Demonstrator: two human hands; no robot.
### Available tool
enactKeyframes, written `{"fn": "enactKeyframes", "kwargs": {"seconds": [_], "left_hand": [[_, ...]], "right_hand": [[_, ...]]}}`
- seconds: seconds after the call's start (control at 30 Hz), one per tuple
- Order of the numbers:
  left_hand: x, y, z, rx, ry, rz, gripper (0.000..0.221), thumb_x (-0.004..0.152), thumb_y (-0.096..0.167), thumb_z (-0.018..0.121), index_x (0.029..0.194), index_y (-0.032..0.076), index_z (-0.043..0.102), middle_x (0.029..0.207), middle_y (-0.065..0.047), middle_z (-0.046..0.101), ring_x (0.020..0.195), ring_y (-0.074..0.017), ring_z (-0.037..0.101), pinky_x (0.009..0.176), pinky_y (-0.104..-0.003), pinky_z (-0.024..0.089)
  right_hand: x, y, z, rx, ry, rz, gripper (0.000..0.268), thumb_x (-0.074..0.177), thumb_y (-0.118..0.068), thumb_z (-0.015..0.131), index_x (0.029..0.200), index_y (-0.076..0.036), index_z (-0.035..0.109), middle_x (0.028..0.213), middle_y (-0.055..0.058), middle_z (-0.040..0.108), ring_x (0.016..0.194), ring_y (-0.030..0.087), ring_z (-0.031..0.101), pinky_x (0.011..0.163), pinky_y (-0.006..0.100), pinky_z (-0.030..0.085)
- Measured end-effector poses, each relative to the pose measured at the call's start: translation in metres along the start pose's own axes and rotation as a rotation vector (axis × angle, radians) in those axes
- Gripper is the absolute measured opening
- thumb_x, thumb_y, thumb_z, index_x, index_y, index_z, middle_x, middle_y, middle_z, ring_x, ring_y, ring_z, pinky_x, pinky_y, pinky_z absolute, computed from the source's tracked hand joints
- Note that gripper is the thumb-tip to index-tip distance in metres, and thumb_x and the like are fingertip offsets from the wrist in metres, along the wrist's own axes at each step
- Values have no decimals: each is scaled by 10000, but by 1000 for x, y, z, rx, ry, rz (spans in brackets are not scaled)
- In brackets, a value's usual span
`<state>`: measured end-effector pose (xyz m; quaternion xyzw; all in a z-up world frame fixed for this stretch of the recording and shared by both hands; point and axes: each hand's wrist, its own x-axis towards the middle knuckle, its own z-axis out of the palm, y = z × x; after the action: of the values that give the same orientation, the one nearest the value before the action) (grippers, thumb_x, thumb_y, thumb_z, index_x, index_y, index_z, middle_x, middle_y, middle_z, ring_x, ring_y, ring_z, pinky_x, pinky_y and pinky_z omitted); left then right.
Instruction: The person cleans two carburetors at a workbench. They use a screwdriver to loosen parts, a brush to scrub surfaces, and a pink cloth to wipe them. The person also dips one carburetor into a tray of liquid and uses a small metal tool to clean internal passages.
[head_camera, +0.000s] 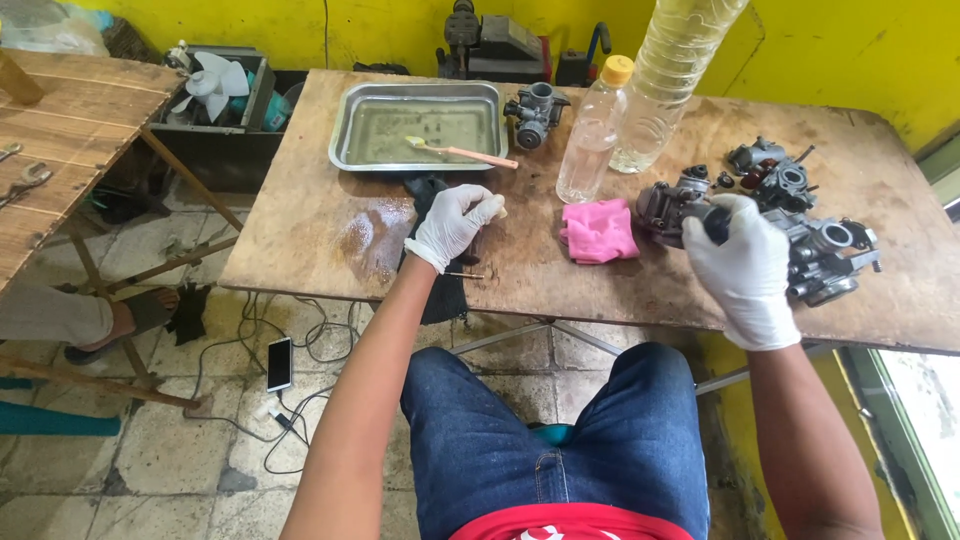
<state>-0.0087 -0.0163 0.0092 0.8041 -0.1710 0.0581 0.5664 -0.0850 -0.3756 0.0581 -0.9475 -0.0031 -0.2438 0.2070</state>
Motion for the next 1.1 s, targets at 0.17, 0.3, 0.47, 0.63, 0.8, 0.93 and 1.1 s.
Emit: {"fn": "enactKeyframes", "kwargs": {"seconds": [0.17,0.3,0.47,0.63,0.8,0.93,1.1], "left_hand": [[1,0,0,-16,6,9,403,922,467,614,777,123,765,782,16,737,755,-87,648,757,-272,504],[0,2,-1,-16,0,17,412,920,479,612,768,125,759,778,22,741,746,-81,648,750,-272,505],[1,-1,-1,21,11,33,415,924,485,599,769,137,764,788,21,748,759,-84,661,770,-280,504],[-2,4,-2,43,16,25,419,919,493,586,744,151,754,760,46,726,724,-78,618,750,-284,467],[0,1,-2,44,15,24,407,919,484,594,752,149,756,777,37,724,737,-88,618,763,-295,464],[0,-13,3,45,61,63,318,950,435,690,791,161,722,788,-76,702,854,-246,703,857,-360,536],[0,-12,3,51,58,62,321,959,424,684,790,155,723,800,-93,706,855,-261,707,857,-368,537]], "right_hand": [[2,-49,-56,301,-66,133,268,1006,-78,700,1245,35,660,1004,145,724,837,201,693,792,291,609],[-6,-68,-74,800,-97,354,148,1036,-64,655,1180,-50,624,709,80,592,485,107,559,360,225,440],[-9,-52,-57,1051,-172,240,216,952,-119,709,1156,-58,673,791,57,648,464,42,521,390,146,420],[-17,-69,-46,1272,-297,248,292,904,-189,748,1151,-65,655,788,119,717,463,27,504,417,129,410],[-17,-73,-32,1346,-331,241,321,871,-208,777,1129,-48,673,777,104,720,439,38,498,395,143,391],[-20,-76,-17,1379,-212,184,293,834,-90,778,1080,37,682,670,112,607,353,97,496,358,209,398],[-23,-80,-15,1411,-217,191,298,830,-58,768,1093,44,673,667,123,601,338,102,487,346,226,387]]}}
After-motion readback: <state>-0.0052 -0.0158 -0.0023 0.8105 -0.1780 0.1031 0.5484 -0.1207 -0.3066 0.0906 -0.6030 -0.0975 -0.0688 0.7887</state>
